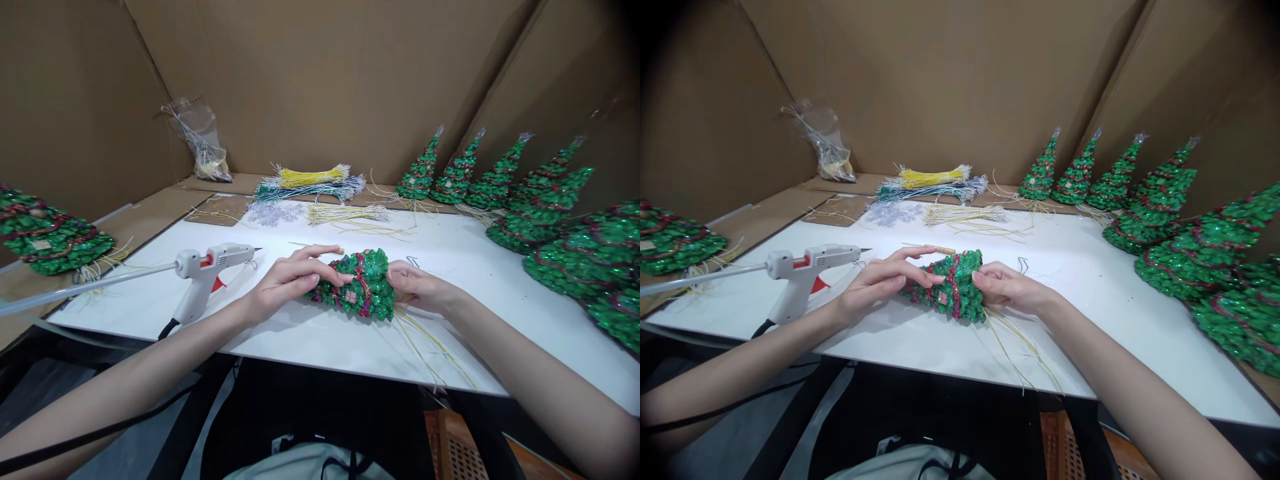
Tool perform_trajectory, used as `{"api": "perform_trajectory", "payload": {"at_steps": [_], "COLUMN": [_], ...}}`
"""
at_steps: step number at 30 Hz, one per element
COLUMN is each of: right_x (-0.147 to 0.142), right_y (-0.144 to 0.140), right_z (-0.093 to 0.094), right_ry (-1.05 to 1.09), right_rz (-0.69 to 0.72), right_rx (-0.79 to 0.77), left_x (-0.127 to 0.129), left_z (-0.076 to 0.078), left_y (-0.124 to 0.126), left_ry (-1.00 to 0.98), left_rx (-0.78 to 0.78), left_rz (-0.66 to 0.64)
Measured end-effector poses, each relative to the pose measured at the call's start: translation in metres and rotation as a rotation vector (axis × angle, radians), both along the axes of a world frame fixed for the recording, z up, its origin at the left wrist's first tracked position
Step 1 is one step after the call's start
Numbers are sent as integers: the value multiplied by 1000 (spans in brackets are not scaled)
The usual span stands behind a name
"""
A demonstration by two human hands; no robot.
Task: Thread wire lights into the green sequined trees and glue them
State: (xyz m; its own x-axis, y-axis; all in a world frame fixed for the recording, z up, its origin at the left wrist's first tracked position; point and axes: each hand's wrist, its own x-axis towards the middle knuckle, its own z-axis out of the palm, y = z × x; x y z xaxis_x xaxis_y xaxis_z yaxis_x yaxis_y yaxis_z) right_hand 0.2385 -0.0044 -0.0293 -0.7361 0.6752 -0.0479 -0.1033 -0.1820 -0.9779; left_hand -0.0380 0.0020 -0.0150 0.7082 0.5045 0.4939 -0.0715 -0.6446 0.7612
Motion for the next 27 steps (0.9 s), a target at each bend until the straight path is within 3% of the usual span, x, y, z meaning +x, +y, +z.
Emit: {"api": "perform_trajectory", "payload": {"at_steps": [15,27], "right_x": [1,5], "right_y": [1,1], "right_z": [1,-2], "right_ry": [-8,-34], "right_rz": [46,5], "right_rx": [-1,-10], "left_x": [-2,1], "left_z": [-5,-5], "left_y": [0,-1], "left_ry": [-128,-44], "left_rx": [-125,-17], "left_rz": [-31,-35]}}
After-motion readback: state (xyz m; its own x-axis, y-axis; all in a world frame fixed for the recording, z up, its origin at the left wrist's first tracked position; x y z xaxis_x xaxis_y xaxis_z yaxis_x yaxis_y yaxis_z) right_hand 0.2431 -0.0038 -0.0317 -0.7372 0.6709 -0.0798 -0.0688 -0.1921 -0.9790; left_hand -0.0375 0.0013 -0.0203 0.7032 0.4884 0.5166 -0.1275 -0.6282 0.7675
